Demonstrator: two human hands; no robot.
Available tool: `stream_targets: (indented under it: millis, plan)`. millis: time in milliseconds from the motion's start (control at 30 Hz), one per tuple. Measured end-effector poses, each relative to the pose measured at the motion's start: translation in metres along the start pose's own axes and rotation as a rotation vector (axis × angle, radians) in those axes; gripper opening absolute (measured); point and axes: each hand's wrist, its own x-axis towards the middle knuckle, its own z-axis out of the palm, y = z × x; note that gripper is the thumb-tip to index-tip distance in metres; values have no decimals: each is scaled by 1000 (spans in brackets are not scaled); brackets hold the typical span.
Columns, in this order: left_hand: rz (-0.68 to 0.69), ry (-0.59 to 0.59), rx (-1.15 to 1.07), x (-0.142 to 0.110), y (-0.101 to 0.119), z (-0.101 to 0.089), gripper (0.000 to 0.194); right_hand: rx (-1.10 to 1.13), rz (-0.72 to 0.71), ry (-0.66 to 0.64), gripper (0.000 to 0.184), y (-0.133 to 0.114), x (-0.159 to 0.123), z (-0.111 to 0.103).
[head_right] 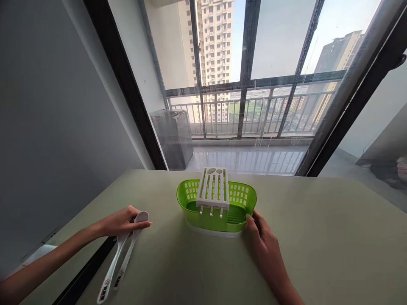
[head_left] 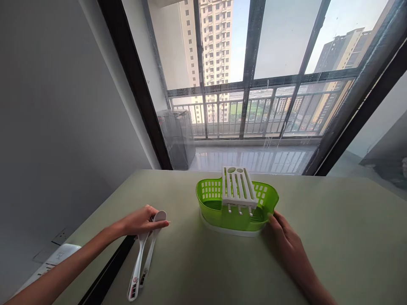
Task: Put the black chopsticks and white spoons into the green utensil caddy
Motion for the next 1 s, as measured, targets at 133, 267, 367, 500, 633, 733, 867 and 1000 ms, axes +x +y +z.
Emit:
stream_targets:
  millis: [133, 267, 367, 500, 633, 733, 867, 1000]
  plan:
    - [62, 16, 66, 0, -2, 5, 60, 2, -3, -2, 78, -1, 0, 0]
    - [107, 23, 111, -1, -2, 11, 59, 4, -6, -1, 78, -4, -1, 1]
    - [133, 38, 133, -4, -1, 14, 57, 0, -17, 4, 77, -5, -2, 2]
    - [147, 80, 169, -7, 0, 18, 55, -4, -19, 25, 75, -6, -2, 2]
    - [167, 85, 223, -8, -1, 21, 54, -5, -12, 18, 76, -8, -2, 2]
    - [179, 91, 275, -9, 0, 23, 52, -8, -5, 14, 78, -8, -2, 2]
    - [180, 146, 357, -12, 0, 27, 48, -1, -10, 8, 79, -7, -2, 3]
    - [176, 194, 429, -15, 0, 32, 46, -3, -7, 17, 78, -6, -1, 3]
